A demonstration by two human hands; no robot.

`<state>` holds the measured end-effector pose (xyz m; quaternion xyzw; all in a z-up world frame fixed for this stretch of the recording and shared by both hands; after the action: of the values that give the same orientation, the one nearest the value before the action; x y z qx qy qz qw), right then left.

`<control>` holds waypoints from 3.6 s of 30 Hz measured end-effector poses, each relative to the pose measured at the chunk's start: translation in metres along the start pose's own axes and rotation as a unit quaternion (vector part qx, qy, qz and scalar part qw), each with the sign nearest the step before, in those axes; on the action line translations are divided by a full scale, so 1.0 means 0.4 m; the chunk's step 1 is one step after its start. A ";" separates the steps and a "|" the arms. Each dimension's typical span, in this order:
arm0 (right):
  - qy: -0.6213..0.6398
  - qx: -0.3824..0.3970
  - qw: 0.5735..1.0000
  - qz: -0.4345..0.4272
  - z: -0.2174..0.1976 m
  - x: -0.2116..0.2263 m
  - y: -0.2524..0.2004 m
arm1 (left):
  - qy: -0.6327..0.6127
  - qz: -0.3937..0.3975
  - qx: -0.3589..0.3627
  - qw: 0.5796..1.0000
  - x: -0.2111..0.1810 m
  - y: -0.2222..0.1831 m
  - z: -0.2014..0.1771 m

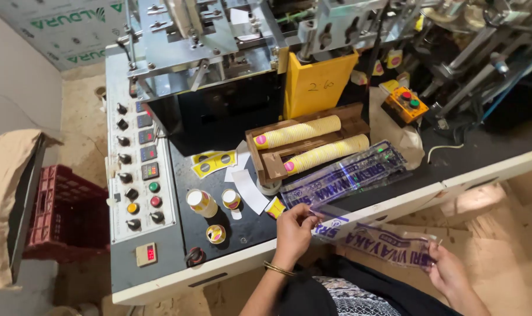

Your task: The recorder is packaging stacks of paper cups into plastic sleeves at a manufacturing station.

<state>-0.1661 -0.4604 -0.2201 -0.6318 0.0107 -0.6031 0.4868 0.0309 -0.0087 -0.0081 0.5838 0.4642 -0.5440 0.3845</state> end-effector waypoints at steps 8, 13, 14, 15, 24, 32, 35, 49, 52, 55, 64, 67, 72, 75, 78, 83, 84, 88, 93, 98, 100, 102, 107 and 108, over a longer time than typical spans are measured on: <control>0.017 0.022 0.998 -0.049 0.006 -0.055 -0.014 | 0.129 0.012 -0.065 0.989 0.061 0.004 0.026; 0.085 0.010 0.995 -0.052 0.013 -0.049 -0.051 | 0.057 0.045 -0.029 0.997 -0.026 0.006 0.008; 0.060 0.015 0.997 -0.055 0.008 -0.048 -0.040 | 0.040 0.007 -0.041 0.998 -0.011 0.012 0.001; 0.035 0.020 0.997 -0.059 0.002 -0.046 -0.030 | 0.023 -0.032 -0.052 0.998 0.005 0.018 -0.007; 0.091 0.084 0.988 -0.095 -0.074 -0.042 0.174 | 0.045 -0.028 -0.106 0.993 0.016 0.068 -0.084; 0.045 0.143 0.989 -0.012 0.068 0.242 -0.087 | -0.045 -0.036 -0.083 0.995 0.081 0.188 -0.107; 0.001 0.169 0.985 -0.047 -0.024 0.290 -0.065 | -0.031 -0.045 -0.006 0.998 -0.006 0.262 -0.026; 0.137 0.180 0.955 -0.192 0.397 0.402 -0.322 | 0.110 0.273 0.136 0.946 -0.480 0.052 0.486; 0.163 0.264 0.933 -0.181 0.415 0.391 -0.316 | 0.123 0.217 0.137 0.959 -0.435 0.073 0.476; 0.145 0.262 0.939 -0.169 0.444 0.423 -0.342 | 0.167 0.211 0.155 0.951 -0.425 0.085 0.454; -0.128 0.184 0.906 -0.358 0.530 0.493 -0.415 | 0.280 0.381 0.068 0.879 -0.508 0.052 0.419; -0.200 0.157 0.919 -0.301 0.553 0.503 -0.404 | 0.212 0.237 0.141 0.938 -0.441 0.072 0.431; -0.197 0.244 0.904 -0.292 0.565 0.539 -0.372 | 0.309 0.290 0.061 0.903 -0.444 0.095 0.394; -0.288 0.222 0.836 -0.411 0.601 0.558 -0.394 | 0.312 0.310 0.083 0.894 -0.460 0.099 0.415; -0.337 0.172 0.836 -0.397 0.618 0.544 -0.364 | 0.350 0.319 0.041 0.880 -0.432 0.113 0.438; -0.271 0.197 0.838 -0.431 0.650 0.580 -0.352 | 0.341 0.319 0.016 0.884 -0.491 0.128 0.449; -0.266 0.193 0.857 -0.397 0.657 0.583 -0.346 | 0.313 0.317 0.017 0.895 -0.488 0.135 0.453; -0.238 0.233 0.835 -0.439 0.684 0.617 -0.345 | 0.290 0.290 0.001 0.912 -0.445 0.169 0.440; -0.250 0.247 0.792 -0.499 0.708 0.642 -0.344 | 0.318 0.308 -0.032 0.896 -0.460 0.190 0.432; -0.281 0.243 0.779 -0.505 0.710 0.654 -0.307 | 0.326 0.329 -0.030 0.886 -0.469 0.191 0.451; -0.302 0.247 0.765 -0.513 0.713 0.660 -0.297 | 0.338 0.323 -0.042 0.883 -0.444 0.204 0.446; -0.318 0.228 0.807 -0.442 0.714 0.665 -0.284 | 0.376 0.253 -0.040 0.891 -0.413 0.228 0.434; -0.268 0.266 0.786 -0.490 0.728 0.667 -0.294 | 0.400 0.323 -0.101 0.852 -0.458 0.222 0.453; -0.275 0.263 0.776 -0.503 0.729 0.666 -0.292 | 0.376 0.330 -0.081 0.862 -0.436 0.226 0.462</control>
<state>0.0646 -0.3833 0.1123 -0.5336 -0.6017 -0.5422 0.2434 0.0704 -0.2314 0.1389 0.8295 0.3965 -0.0852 0.3841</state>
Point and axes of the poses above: each hand's wrist, its own y-axis towards the middle knuckle, its own z-axis out of the palm, x = y × z, the point moved 3 cm from there along y, towards the middle knuckle, and after that the axes turned 10 degrees about y, right-handed, at the moved point
